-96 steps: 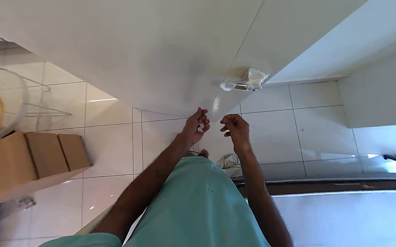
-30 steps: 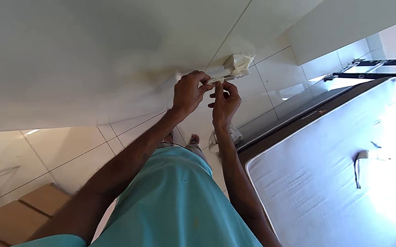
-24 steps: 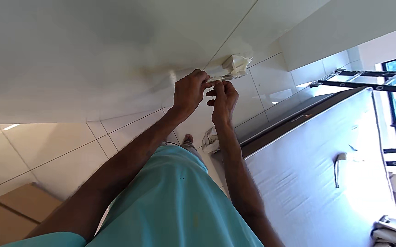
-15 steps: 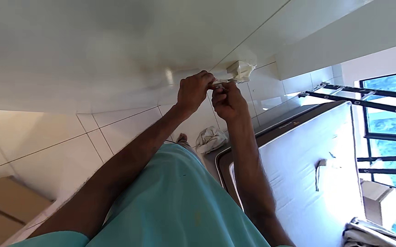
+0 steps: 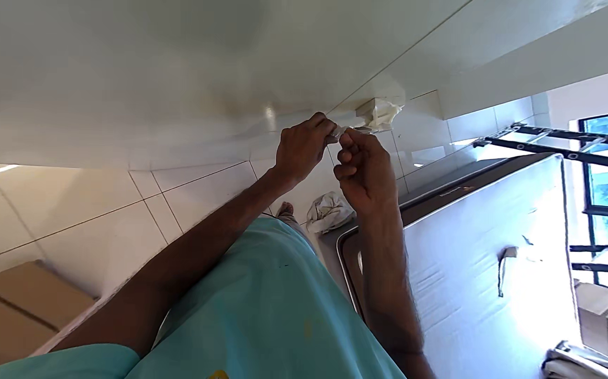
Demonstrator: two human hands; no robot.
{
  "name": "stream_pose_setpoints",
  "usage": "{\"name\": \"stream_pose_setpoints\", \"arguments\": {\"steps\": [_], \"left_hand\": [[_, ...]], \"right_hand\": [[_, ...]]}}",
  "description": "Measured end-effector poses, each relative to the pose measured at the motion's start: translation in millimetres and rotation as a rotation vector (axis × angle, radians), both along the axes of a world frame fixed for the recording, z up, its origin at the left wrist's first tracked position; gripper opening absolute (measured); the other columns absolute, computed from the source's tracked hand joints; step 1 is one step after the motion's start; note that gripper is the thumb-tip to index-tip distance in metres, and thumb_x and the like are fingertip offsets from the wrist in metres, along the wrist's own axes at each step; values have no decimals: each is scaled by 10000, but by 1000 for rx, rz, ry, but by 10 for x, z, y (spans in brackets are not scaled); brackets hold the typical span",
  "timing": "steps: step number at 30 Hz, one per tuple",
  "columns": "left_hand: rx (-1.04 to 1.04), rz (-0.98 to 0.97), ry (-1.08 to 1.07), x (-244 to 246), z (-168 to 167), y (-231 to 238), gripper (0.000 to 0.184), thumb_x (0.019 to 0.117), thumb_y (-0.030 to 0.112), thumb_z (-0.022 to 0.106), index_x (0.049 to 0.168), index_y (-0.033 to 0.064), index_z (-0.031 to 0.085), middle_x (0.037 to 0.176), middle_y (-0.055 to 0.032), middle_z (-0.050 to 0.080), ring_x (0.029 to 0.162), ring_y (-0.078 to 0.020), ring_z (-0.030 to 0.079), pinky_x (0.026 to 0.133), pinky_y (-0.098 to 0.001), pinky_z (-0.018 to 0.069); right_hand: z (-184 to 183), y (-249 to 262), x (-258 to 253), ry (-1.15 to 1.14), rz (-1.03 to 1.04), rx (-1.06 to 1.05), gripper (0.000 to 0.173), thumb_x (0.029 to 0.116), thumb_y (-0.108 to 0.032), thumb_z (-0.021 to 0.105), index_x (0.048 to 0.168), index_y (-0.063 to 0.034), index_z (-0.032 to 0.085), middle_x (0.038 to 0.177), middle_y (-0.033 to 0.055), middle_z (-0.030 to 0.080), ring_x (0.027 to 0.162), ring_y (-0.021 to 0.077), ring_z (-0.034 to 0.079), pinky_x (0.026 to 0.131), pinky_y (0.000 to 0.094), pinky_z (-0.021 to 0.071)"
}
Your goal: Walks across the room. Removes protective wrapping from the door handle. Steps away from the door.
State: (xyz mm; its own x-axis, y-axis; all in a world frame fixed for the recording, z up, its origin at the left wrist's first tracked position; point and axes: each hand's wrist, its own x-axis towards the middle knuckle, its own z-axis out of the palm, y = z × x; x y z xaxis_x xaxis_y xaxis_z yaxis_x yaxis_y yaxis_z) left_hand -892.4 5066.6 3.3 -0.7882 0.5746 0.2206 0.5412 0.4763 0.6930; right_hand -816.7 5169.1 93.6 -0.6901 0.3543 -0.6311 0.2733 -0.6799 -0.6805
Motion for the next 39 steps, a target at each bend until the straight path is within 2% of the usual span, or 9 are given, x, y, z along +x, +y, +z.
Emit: {"name": "stream_pose_setpoints", "arguments": {"steps": [2, 4, 8, 12, 15, 19, 28, 35, 39], "left_hand": [[0, -5, -26, -9, 58, 5, 259, 980, 266, 694, 1197, 129, 734, 1135, -74, 689, 828, -248, 693, 631, -435, 539], [8, -7, -14, 5, 91, 47, 339, 945, 300, 735, 1242, 137, 727, 1151, -75, 680, 806, -238, 687, 609, -420, 535], [9, 8, 118, 16, 34, 135, 192, 984, 231, 682, 1117, 110, 750, 1082, -89, 673, 776, -242, 682, 567, -390, 530], [1, 1, 256, 37, -42, 181, 167, 1013, 173, 612, 1079, 99, 746, 1112, -94, 691, 767, -259, 685, 540, -387, 515], [-5, 22, 288, 36, -39, 188, 213, 1049, 238, 584, 1100, 111, 747, 1115, -71, 703, 757, -241, 685, 541, -384, 506], [-10, 49, 279, 104, 59, 178, 180, 1031, 209, 607, 1033, 95, 746, 1064, -70, 703, 748, -243, 677, 544, -391, 499], [-64, 137, 241, 231, 237, 265, 138, 1000, 108, 614, 985, 92, 750, 1014, -64, 704, 749, -238, 676, 542, -393, 489], [22, 287, -156, 176, 356, 322, 195, 1018, 263, 637, 984, 112, 757, 956, -46, 711, 828, -237, 672, 674, -478, 479], [134, 392, -360, 133, 240, 343, 216, 1015, 291, 639, 948, 114, 744, 815, -24, 683, 738, -182, 635, 695, -459, 483]], "right_hand": [[-64, 76, 171, 27, 115, 203, 310, 1107, -270, 406, 1286, -127, 616, 1000, 24, 721, 606, 27, 593, 465, 146, 426], [-106, 81, 325, 29, 158, 343, 354, 1107, -305, 425, 1360, -161, 626, 1018, 20, 739, 611, 21, 584, 478, 141, 408], [6, 33, 366, 182, 163, 517, 338, 1108, -204, 427, 1309, -94, 675, 1044, 55, 726, 642, 65, 613, 504, 172, 480], [-214, 229, 173, 186, 69, 991, 264, 1042, -84, 556, 1284, -34, 649, 986, 58, 715, 663, 121, 651, 491, 248, 531], [-546, 498, 98, 38, 258, 1327, 329, 1021, -137, 585, 1338, -79, 648, 981, 58, 704, 638, 122, 643, 543, 308, 573], [-718, 533, 52, -94, 395, 1598, 313, 1037, -244, 610, 1335, -178, 679, 1058, 48, 728, 754, 202, 670, 655, 452, 535], [-764, 700, 44, -13, 373, 1618, 207, 1034, -256, 630, 1192, -214, 756, 1010, -27, 793, 866, 179, 750, 710, 498, 559], [-841, 714, 47, 78, 355, 1657, 208, 1039, -222, 619, 1198, -171, 742, 1001, 14, 785, 854, 206, 746, 678, 473, 557], [-864, 714, 75, 96, 359, 1706, 222, 1031, -246, 637, 1211, -169, 742, 990, 46, 779, 837, 247, 744, 651, 481, 555]]}}
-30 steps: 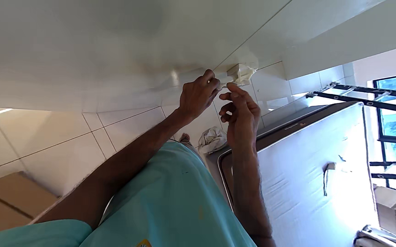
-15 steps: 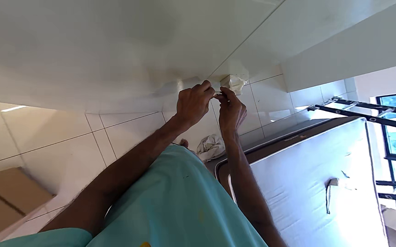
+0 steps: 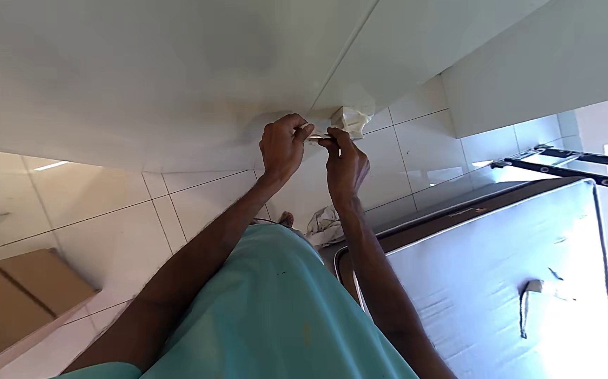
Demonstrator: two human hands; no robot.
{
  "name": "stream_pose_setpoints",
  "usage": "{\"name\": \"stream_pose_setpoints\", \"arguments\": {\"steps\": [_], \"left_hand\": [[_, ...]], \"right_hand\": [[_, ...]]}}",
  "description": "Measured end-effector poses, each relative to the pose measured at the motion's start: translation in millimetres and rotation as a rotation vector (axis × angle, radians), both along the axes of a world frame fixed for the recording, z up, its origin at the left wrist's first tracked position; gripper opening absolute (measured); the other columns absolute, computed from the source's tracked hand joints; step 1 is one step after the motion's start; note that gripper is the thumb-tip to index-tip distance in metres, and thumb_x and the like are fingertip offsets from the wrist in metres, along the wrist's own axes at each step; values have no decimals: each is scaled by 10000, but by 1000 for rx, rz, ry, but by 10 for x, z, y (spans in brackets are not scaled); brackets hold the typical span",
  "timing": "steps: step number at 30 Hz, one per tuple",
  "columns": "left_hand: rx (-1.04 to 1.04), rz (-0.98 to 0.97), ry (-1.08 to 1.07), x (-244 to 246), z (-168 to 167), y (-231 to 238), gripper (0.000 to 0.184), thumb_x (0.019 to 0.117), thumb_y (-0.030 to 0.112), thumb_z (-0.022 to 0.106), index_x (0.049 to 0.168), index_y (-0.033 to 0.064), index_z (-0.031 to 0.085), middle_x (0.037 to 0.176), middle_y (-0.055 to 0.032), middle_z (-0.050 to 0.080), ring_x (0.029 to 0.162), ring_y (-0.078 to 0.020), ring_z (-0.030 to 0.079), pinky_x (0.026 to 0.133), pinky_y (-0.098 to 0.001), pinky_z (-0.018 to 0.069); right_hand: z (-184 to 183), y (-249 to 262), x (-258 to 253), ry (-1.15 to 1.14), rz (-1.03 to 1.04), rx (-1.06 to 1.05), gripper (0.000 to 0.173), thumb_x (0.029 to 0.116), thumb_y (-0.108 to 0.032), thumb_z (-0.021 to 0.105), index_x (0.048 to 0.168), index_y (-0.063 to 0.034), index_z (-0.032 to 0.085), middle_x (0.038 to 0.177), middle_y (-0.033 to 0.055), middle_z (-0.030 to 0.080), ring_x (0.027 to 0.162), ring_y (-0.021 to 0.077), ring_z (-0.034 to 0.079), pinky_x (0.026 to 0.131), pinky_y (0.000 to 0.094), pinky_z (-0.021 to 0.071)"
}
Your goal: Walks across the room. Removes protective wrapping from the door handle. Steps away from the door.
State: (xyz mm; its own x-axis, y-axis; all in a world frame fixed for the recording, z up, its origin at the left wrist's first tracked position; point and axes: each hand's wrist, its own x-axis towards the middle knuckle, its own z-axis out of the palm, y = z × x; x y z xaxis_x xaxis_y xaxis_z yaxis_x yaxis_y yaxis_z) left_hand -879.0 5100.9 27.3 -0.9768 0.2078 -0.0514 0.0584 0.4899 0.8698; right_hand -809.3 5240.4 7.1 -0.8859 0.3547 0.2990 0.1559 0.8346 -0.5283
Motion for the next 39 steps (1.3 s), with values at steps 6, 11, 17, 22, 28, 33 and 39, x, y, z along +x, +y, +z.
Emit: {"name": "stream_pose_setpoints", "arguments": {"steps": [6, 11, 17, 22, 28, 33, 39], "left_hand": [[403, 190, -396, -67, -122, 37, 223, 1013, 196, 652, 836, 64, 681, 673, 15, 541, 553, -65, 436, 536, -246, 358], [815, 315, -1102, -111, -208, 36, 217, 1097, 327, 451, 1038, 140, 543, 604, 68, 338, 397, -26, 243, 356, -165, 246], [780, 387, -1067, -46, -407, 77, 195, 1085, 259, 507, 1197, 111, 567, 894, -10, 617, 429, 11, 315, 361, -136, 258], [696, 393, -1003, -2, -480, 150, 186, 1087, 258, 486, 1107, 122, 611, 806, 18, 616, 408, 1, 309, 355, -146, 246], [597, 355, -955, 113, -657, 326, 226, 1106, 246, 407, 1007, 118, 564, 787, 1, 638, 398, -3, 297, 355, -160, 222], [627, 128, -1061, 246, -663, 351, 289, 1127, 298, 343, 1079, 138, 579, 781, 11, 663, 403, -3, 314, 365, -157, 246], [657, 124, -1026, 415, -532, 308, 211, 1122, 218, 344, 1098, 125, 532, 827, -5, 647, 426, -4, 316, 373, -154, 233]], "right_hand": [[-29, 22, 1, 10, 22, 43, 220, 1037, -262, 629, 1199, -169, 746, 989, 45, 781, 840, 242, 746, 647, 474, 555], [-56, 44, 32, 6, 41, 52, 222, 1040, -247, 623, 1208, -169, 744, 989, 48, 777, 853, 243, 745, 661, 472, 562], [-80, 53, 32, -6, 50, 49, 215, 1033, -243, 634, 1194, -166, 754, 1007, 58, 780, 872, 253, 749, 673, 479, 563], [-70, 94, -7, -5, 73, 21, 211, 1031, -251, 637, 1181, -168, 760, 986, 49, 783, 853, 236, 751, 687, 471, 570], [-57, 122, -22, -25, 95, -25, 210, 1025, -241, 643, 1173, -149, 761, 982, 50, 784, 847, 230, 747, 707, 471, 570], [-16, 149, -44, -71, 111, -51, 217, 1012, -253, 661, 1181, -157, 757, 972, 34, 789, 827, 203, 748, 718, 459, 578], [42, 153, -5, -143, 147, 51, 232, 1050, -208, 575, 1209, -159, 737, 953, 39, 782, 828, 234, 746, 700, 490, 568]]}}
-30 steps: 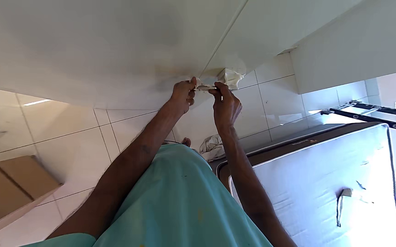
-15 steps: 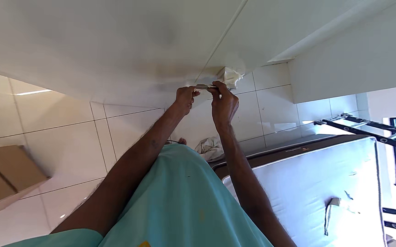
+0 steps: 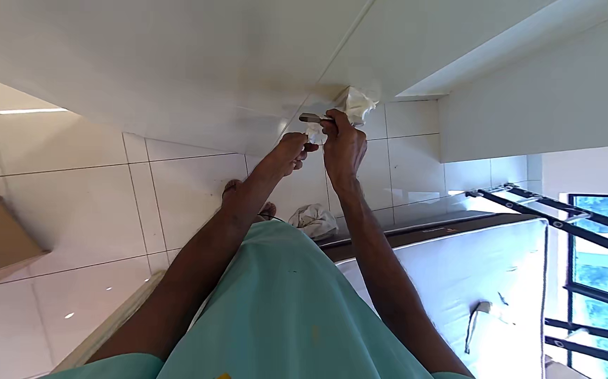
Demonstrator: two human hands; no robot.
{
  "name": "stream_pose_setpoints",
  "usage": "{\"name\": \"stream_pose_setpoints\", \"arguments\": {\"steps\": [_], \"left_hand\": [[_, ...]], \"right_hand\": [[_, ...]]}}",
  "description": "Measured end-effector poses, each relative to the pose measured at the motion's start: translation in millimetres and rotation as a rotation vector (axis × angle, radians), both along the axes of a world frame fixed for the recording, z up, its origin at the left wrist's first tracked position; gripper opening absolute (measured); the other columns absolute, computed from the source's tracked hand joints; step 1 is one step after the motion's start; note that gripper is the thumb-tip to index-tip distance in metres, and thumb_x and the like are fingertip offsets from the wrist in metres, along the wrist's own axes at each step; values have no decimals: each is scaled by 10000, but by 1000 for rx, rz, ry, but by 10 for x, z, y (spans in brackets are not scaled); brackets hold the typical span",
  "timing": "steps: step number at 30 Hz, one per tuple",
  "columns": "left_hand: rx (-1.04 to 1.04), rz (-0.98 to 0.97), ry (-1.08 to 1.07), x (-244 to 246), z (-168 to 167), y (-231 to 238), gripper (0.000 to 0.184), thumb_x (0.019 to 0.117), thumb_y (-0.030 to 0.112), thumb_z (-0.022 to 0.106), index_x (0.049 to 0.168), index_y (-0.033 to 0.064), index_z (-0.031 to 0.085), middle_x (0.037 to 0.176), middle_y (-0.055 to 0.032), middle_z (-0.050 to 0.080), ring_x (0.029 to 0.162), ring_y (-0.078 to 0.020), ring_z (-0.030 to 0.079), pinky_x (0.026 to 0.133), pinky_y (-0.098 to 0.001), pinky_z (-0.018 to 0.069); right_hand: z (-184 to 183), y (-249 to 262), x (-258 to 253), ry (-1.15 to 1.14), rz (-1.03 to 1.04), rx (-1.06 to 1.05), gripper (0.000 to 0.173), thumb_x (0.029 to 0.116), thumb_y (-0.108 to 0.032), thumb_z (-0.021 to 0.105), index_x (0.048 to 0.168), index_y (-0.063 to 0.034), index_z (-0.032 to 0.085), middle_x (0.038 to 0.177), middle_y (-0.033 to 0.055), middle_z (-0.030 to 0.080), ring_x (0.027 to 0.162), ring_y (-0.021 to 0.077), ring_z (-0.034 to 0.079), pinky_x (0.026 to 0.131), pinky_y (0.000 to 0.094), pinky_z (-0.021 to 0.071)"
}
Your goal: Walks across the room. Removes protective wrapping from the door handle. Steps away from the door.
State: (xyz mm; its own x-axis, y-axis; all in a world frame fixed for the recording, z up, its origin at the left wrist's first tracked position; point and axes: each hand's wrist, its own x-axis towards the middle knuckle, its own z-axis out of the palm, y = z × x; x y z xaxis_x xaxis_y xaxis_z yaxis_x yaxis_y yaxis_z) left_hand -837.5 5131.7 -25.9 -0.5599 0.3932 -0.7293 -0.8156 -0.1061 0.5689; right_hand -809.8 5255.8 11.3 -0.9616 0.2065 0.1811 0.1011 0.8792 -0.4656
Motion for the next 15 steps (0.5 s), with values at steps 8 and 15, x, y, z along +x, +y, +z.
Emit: {"name": "stream_pose_setpoints", "arguments": {"steps": [8, 15], "left_hand": [[-14, 53, -31, 165, 9, 16, 216, 1123, 239, 336, 1067, 139, 520, 782, 8, 563, 441, -21, 312, 376, -161, 236], [-309, -4, 153, 158, -520, 509, 220, 1088, 227, 457, 1144, 53, 579, 881, -58, 616, 583, -81, 450, 496, -246, 355]], "right_hand": [[111, -37, 93, -94, 5, 208, 286, 1059, -259, 544, 1269, -274, 736, 850, 47, 760, 750, 277, 720, 622, 518, 507], [120, -44, 69, -101, 19, 220, 299, 1072, -277, 523, 1289, -276, 728, 862, 65, 760, 772, 301, 722, 636, 529, 510]]}}
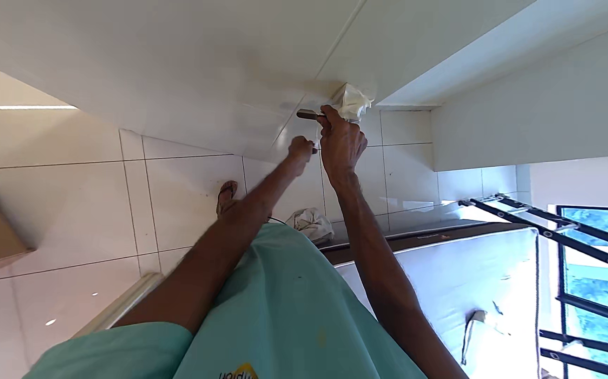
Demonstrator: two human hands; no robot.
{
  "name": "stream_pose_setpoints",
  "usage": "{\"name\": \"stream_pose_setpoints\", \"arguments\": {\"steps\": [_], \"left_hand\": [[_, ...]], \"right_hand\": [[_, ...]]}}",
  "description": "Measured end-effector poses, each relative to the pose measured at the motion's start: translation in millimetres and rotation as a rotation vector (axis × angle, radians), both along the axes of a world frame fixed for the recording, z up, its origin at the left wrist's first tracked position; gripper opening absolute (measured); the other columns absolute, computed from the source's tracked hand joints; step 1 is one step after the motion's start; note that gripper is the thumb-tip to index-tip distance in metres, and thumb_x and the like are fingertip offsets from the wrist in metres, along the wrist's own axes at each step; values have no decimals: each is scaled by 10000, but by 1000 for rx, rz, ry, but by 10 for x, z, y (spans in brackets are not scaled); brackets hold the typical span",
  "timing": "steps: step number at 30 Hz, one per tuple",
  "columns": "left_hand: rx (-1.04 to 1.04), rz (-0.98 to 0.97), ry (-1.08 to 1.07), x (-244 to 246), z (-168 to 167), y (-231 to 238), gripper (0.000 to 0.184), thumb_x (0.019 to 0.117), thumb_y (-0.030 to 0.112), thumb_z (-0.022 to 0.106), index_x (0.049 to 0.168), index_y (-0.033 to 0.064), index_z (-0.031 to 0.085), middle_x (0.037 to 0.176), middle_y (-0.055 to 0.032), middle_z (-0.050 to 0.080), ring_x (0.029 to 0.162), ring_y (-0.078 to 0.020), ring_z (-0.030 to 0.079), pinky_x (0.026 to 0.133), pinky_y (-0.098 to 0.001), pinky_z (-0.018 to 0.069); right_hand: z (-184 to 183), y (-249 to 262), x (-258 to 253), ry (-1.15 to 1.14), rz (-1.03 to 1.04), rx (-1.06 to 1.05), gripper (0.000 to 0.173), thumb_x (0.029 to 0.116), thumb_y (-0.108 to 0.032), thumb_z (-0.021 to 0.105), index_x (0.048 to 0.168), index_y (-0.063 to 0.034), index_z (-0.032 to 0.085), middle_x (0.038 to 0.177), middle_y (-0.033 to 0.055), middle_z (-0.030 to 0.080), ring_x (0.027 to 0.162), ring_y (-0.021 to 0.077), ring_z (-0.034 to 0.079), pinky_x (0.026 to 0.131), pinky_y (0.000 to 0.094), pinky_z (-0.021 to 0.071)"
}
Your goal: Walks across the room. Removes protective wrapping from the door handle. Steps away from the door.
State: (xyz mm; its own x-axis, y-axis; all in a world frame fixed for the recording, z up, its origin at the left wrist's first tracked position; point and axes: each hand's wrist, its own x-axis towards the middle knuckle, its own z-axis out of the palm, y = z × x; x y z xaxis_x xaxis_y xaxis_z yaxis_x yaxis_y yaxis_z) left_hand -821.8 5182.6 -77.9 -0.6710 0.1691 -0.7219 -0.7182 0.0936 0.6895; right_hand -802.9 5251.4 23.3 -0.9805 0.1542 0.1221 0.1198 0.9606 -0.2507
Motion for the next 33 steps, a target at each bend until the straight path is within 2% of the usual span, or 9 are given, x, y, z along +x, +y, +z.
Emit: {"name": "stream_pose_setpoints", "arguments": {"steps": [3, 6, 11, 14, 16, 20, 24, 28, 33], "left_hand": [[59, 89, -23, 135, -19, 168, 277, 1099, 293, 473, 997, 65, 592, 770, -41, 599, 531, -89, 444, 453, -242, 328], [87, 68, -70, 151, 17, 18, 308, 1116, 340, 409, 1033, 94, 574, 737, -11, 583, 460, -58, 347, 414, -215, 260], [185, 104, -144, 84, -84, -187, 287, 1113, 320, 390, 1000, 126, 569, 725, 15, 544, 435, -40, 310, 382, -185, 236], [324, 75, -250, 197, -80, -204, 345, 1111, 344, 352, 905, 151, 550, 674, 34, 511, 423, -42, 321, 373, -179, 258], [421, 82, -305, 299, -93, -238, 364, 1110, 362, 333, 870, 168, 526, 652, 41, 490, 418, -43, 321, 374, -175, 267], [591, 131, -294, 432, -203, -414, 393, 1112, 423, 321, 1004, 155, 587, 767, 29, 581, 451, -25, 401, 387, -153, 328], [625, 4, -173, 629, -275, -790, 462, 1100, 487, 380, 1316, 135, 587, 1053, 9, 672, 539, -2, 479, 449, -135, 377], [529, -32, -213, 888, -406, -1045, 338, 1093, 350, 470, 1360, 170, 572, 1094, 21, 675, 548, 13, 470, 460, -124, 366], [496, 59, -262, 908, -354, -1083, 388, 1101, 410, 425, 1278, 127, 622, 1038, 2, 693, 534, 0, 481, 446, -136, 364]], "right_hand": [[-47, 61, 0, 9, 49, -150, 327, 1086, -285, 511, 1356, -222, 683, 845, 23, 755, 750, 249, 712, 652, 505, 525], [-145, 170, 135, 130, 72, -302, 386, 1075, -240, 532, 1449, -164, 590, 828, 30, 732, 677, 221, 677, 618, 475, 534], [-558, 101, 366, 305, -229, -654, 301, 1016, -292, 669, 1195, -56, 617, 765, 18, 641, 583, 126, 577, 561, 320, 508], [-722, 51, 309, 155, -231, -844, 383, 994, -341, 682, 1241, -51, 644, 1063, 91, 676, 792, 165, 645, 702, 351, 559], [-778, 41, 252, 135, -108, -949, 280, 1003, -277, 673, 1126, -32, 730, 1111, 114, 707, 964, 167, 679, 851, 339, 570], [-811, 16, 202, 123, -99, -1005, 234, 1050, -138, 581, 952, -45, 772, 880, 30, 771, 813, 82, 698, 782, 302, 558], [-897, 168, 159, 66, -223, -804, 273, 1029, -164, 562, 856, -104, 765, 819, 18, 759, 766, 156, 700, 731, 459, 551], [-892, 262, 247, -7, -225, -724, 315, 1053, -181, 515, 868, -102, 757, 798, 13, 735, 746, 175, 676, 716, 478, 532], [-930, 294, 329, 40, -187, -777, 268, 1058, -193, 541, 902, -88, 732, 808, 5, 736, 713, 144, 669, 685, 438, 536]]}}
